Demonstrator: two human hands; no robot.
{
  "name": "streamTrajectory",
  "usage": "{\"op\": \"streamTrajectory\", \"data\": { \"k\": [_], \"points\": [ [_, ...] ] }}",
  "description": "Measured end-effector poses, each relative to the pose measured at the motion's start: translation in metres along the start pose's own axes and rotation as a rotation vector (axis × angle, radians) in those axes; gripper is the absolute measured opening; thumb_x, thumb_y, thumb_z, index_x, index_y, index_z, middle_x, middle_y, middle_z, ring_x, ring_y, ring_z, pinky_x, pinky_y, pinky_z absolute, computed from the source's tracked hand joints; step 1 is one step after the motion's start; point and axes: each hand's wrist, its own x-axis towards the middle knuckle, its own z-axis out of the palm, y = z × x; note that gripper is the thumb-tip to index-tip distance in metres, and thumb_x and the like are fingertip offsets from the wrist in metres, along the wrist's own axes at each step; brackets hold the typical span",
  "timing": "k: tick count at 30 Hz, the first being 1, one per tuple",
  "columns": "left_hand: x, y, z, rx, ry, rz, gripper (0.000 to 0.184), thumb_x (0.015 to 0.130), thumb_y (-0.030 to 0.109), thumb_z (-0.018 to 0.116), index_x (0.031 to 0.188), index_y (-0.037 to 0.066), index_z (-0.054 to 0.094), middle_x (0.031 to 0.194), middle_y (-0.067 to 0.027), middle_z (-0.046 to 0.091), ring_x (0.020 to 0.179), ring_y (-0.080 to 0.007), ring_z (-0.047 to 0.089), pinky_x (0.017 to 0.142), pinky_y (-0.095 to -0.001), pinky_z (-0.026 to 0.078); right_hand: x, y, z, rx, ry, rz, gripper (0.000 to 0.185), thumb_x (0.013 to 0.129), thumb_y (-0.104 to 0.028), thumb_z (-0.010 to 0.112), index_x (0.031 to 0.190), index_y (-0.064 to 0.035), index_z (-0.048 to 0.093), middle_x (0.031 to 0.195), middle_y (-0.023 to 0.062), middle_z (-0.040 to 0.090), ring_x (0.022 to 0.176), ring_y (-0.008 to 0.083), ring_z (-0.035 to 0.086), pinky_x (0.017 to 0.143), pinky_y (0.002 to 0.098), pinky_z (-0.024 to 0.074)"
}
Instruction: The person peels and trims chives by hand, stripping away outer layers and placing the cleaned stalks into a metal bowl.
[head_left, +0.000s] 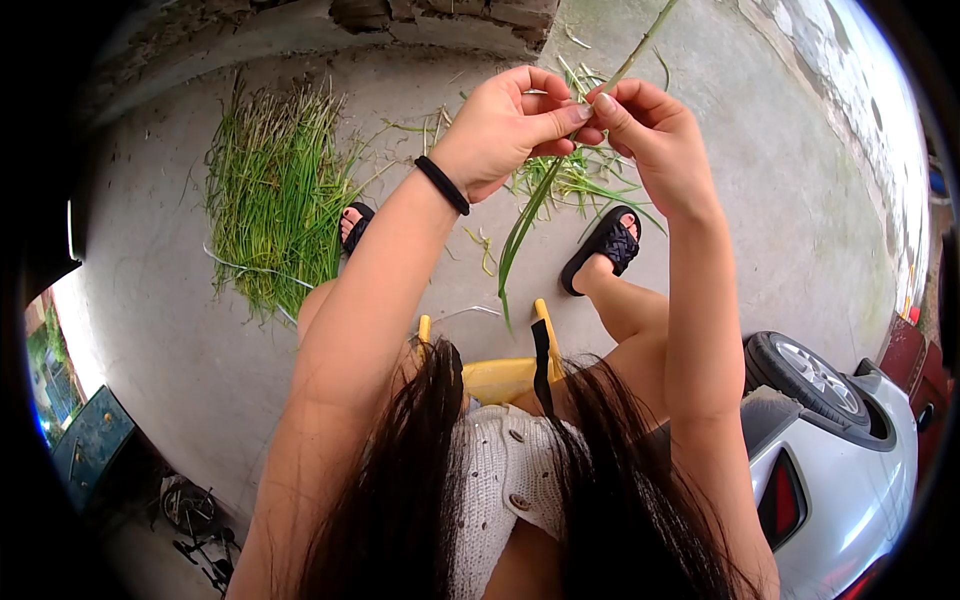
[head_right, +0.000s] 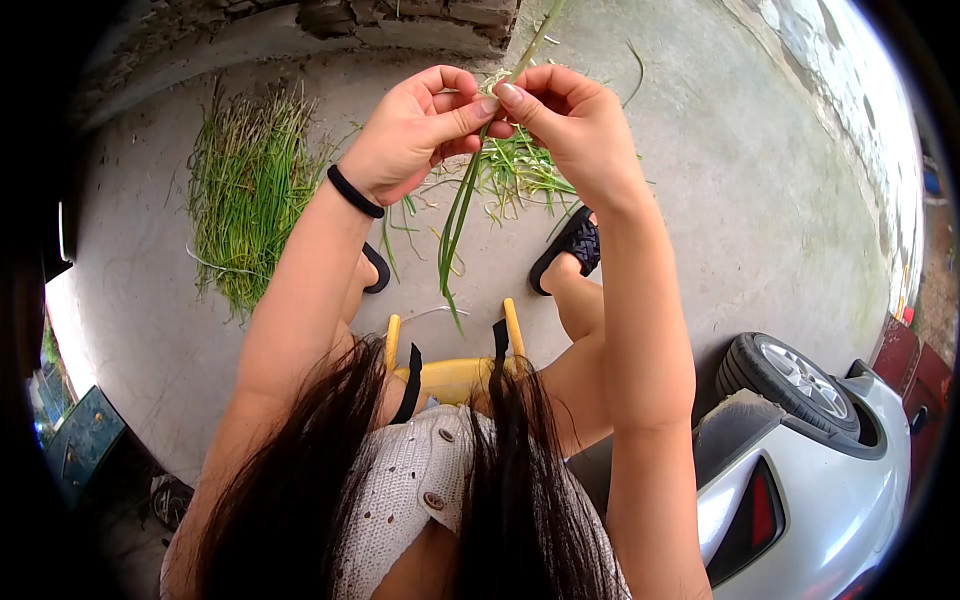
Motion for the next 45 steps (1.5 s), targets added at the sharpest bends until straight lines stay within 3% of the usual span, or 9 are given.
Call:
{"op": "streamTrajectory", "data": {
  "k": [13,19,25,29,33,34,38,43,45],
  "points": [
    [0.000,0.001,0.002,0.066,0.027,0.023,0.019,0.085,0.009,0.062,0.084,0.010,0.043,0.085,-0.0023,0.060,0.084,-0.0136,0.063,0.063,-0.0189,0.048,-0.007,-0.009,0.013,-0.499,0.214,-0.247,0.010,0.081,-0.010,0.063,0.080,-0.0002,0.061,0.072,0.0054,0.061,0.064,0.0109,0.059,0.055,0.0235,0.0442],
    [0.000,0.002,0.005,0.140,0.047,0.039,0.018,0.085,0.009,0.061,0.084,0.009,0.043,0.087,-0.0042,0.061,0.083,-0.0135,0.064,0.063,-0.0197,0.048,-0.010,-0.009,0.008,-0.574,0.229,-0.243,0.018,0.081,-0.017,0.063,0.079,0.0007,0.061,0.070,0.0062,0.060,0.059,0.0126,0.054,0.054,0.0260,0.0423],
    [0.001,0.000,0.007,0.174,0.029,0.055,0.016,0.085,0.009,0.061,0.085,0.008,0.045,0.088,-0.0051,0.062,0.082,-0.0131,0.063,0.063,-0.0193,0.048,-0.012,-0.014,-0.009,-0.360,0.095,0.137,0.023,0.080,-0.023,0.065,0.080,0.0000,0.061,0.062,0.0000,0.054,0.056,0.0082,0.047,0.051,0.0244,0.0383],
    [0.000,0.003,0.008,0.172,0.018,0.049,0.015,0.085,0.009,0.062,0.088,0.008,0.048,0.086,-0.0038,0.062,0.081,-0.0118,0.063,0.062,-0.0185,0.047,-0.013,-0.016,-0.021,0.103,-0.017,0.163,0.023,0.083,-0.024,0.064,0.083,-0.0012,0.060,0.068,-0.0011,0.053,0.056,0.0034,0.041,0.049,0.0189,0.0327],
    [-0.001,0.003,0.006,0.198,-0.003,0.026,0.015,0.084,0.010,0.063,0.089,0.007,0.049,0.086,-0.0026,0.061,0.079,-0.0101,0.062,0.060,-0.0175,0.046,-0.007,-0.014,-0.044,0.516,-0.093,-0.059,0.015,0.089,-0.014,0.055,0.088,0.0003,0.059,0.077,0.0032,0.056,0.060,0.0045,0.042,0.053,0.0184,0.0333],
    [-0.002,0.003,0.006,0.212,-0.007,0.020,0.015,0.084,0.010,0.063,0.089,0.007,0.050,0.086,-0.0026,0.061,0.079,-0.0098,0.062,0.060,-0.0176,0.045,-0.009,-0.019,-0.045,0.590,-0.025,-0.098,0.014,0.090,-0.011,0.052,0.090,0.0006,0.059,0.078,0.0040,0.057,0.066,0.0060,0.045,0.055,0.0192,0.0344],
    [-0.001,0.002,0.006,0.247,-0.025,0.019,0.014,0.083,0.009,0.063,0.092,0.006,0.052,0.086,-0.0027,0.061,0.079,-0.0096,0.061,0.062,-0.0187,0.045,-0.013,-0.022,-0.079,0.686,0.041,-0.301,0.016,0.092,-0.012,0.049,0.093,0.0021,0.056,0.089,0.0077,0.055,0.080,0.0162,0.048,0.058,0.0228,0.0377],
    [-0.001,0.001,0.004,0.237,0.023,0.013,0.018,0.084,0.009,0.062,0.100,0.004,0.055,0.087,-0.0028,0.061,0.080,-0.0091,0.060,0.065,-0.0191,0.046,-0.026,-0.030,-0.112,0.867,0.334,-0.461,0.011,0.089,-0.008,0.053,0.091,0.0028,0.055,0.084,0.0078,0.053,0.079,0.0179,0.048,0.061,0.0252,0.0389],
    [0.000,0.000,0.003,0.238,0.031,0.020,0.021,0.085,0.010,0.061,0.103,0.003,0.055,0.088,-0.0027,0.061,0.081,-0.0087,0.060,0.066,-0.0191,0.046,-0.026,-0.030,-0.113,0.746,0.538,-0.434,0.011,0.084,-0.010,0.062,0.083,0.0001,0.059,0.075,0.0051,0.054,0.070,0.0144,0.048,0.054,0.0233,0.0365]
  ]
}}
